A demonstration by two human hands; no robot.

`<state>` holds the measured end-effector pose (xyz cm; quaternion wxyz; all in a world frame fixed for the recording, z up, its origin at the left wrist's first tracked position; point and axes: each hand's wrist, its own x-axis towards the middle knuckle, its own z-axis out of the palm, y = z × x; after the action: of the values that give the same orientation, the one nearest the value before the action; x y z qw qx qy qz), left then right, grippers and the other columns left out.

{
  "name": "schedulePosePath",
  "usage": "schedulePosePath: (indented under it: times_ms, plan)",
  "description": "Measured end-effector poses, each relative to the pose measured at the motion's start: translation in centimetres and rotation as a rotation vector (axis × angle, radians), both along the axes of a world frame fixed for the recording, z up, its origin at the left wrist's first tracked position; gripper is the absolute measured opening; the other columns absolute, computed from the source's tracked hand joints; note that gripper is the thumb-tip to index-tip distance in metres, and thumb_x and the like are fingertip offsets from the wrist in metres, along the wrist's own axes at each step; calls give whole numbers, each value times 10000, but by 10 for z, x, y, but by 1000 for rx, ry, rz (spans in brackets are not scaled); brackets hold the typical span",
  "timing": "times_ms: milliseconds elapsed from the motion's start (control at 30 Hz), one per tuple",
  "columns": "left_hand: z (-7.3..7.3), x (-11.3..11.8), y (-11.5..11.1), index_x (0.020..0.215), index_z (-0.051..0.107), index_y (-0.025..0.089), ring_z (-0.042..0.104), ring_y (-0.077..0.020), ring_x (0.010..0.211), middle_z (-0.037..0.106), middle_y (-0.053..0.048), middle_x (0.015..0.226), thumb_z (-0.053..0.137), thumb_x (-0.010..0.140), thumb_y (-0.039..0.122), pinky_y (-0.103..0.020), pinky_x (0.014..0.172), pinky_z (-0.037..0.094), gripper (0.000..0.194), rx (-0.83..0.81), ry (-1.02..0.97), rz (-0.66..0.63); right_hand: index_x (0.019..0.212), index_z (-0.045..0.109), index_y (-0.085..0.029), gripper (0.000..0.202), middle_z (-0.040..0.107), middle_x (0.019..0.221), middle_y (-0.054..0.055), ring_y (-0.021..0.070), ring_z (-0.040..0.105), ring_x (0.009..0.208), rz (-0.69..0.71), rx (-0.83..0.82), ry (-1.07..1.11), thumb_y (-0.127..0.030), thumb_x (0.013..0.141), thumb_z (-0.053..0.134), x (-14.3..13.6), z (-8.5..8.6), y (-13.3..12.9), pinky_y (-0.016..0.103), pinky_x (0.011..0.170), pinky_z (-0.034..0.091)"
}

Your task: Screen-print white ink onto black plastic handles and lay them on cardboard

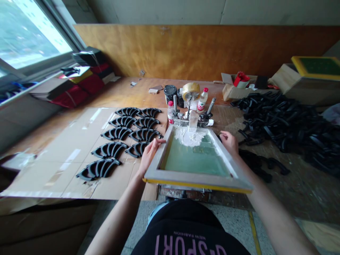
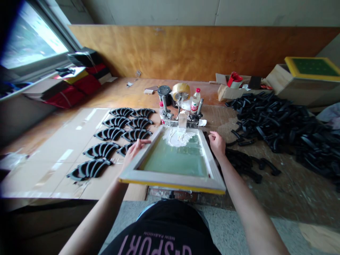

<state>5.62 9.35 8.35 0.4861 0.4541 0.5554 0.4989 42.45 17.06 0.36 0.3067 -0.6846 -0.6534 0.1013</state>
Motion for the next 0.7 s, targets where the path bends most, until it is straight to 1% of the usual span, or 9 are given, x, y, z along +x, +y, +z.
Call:
schedulePosePath:
  times_ms: [67, 167, 200, 267, 367, 467, 567, 633, 700]
  plan:
    - [-27, -5, -17, 1070, 690, 158, 541, -120, 608, 650, -18, 774, 589, 800, 590, -214, 527, 404, 520, -134, 32, -73, 1287, 558, -164, 430, 637, 1196, 152, 275, 625, 1036, 19, 109, 32, -342, 901, 495, -13, 17, 10, 461, 925, 489]
    - [-70, -5, -28, 1339, 533, 207, 534, -115, 595, 623, 12, 753, 642, 771, 534, -204, 520, 388, 664, -220, 38, -90, 1375, 467, -176, 620, 428, 1445, 155, 300, 469, 1259, 226, 271, -88, -302, 803, 672, -60, 38, 28, 474, 1066, 375]
    - [-81, -4, -29, 1377, 493, 212, 528, -113, 586, 610, 20, 737, 643, 769, 524, -205, 521, 386, 700, -227, 61, -83, 1369, 469, -171, 642, 421, 1445, 157, 306, 442, 1276, 290, 270, -152, -276, 780, 702, -76, 41, 34, 469, 1074, 361]
    - [-99, -3, -27, 1390, 483, 206, 511, -111, 571, 588, 28, 709, 630, 775, 515, -207, 526, 382, 703, -227, 128, -68, 1267, 547, -162, 527, 542, 1303, 150, 297, 490, 1196, 374, 176, -270, -223, 771, 713, -102, 41, 45, 429, 1010, 406]
    - [-109, -2, -23, 1391, 490, 217, 532, -126, 593, 613, 14, 736, 609, 792, 514, -225, 558, 412, 679, -233, 180, -68, 999, 642, -162, 202, 661, 993, 108, 251, 574, 969, 395, -25, -393, -212, 807, 678, -121, 31, 50, 344, 842, 450]
    - [-109, -3, -22, 1370, 519, 223, 572, -148, 630, 654, -9, 785, 619, 787, 513, -255, 604, 456, 658, -248, 181, -43, 861, 642, -161, 84, 670, 903, 95, 230, 577, 889, 417, -60, -446, -241, 836, 646, -122, 20, 37, 310, 769, 427]
    - [-110, -3, -24, 1357, 533, 229, 602, -162, 669, 675, -19, 816, 620, 790, 510, -273, 643, 482, 639, -253, 182, -23, 814, 639, -168, 75, 660, 853, 75, 211, 568, 866, 634, 4, -458, -165, 852, 574, -115, 20, 8, 290, 738, 404]
    - [-112, -2, -24, 1352, 536, 235, 614, -169, 695, 682, -23, 830, 615, 796, 513, -280, 661, 491, 627, -249, 185, -23, 808, 640, -171, 123, 648, 828, 63, 197, 561, 852, 824, 30, -442, -107, 838, 538, -108, 26, -9, 279, 732, 394]
    - [-112, -2, -25, 1349, 540, 237, 620, -172, 704, 684, -25, 831, 614, 797, 518, -282, 662, 493, 625, -248, 185, -26, 788, 638, -178, 137, 638, 802, 49, 184, 557, 830, 970, 20, -410, -81, 811, 545, -100, 35, -18, 269, 730, 388]
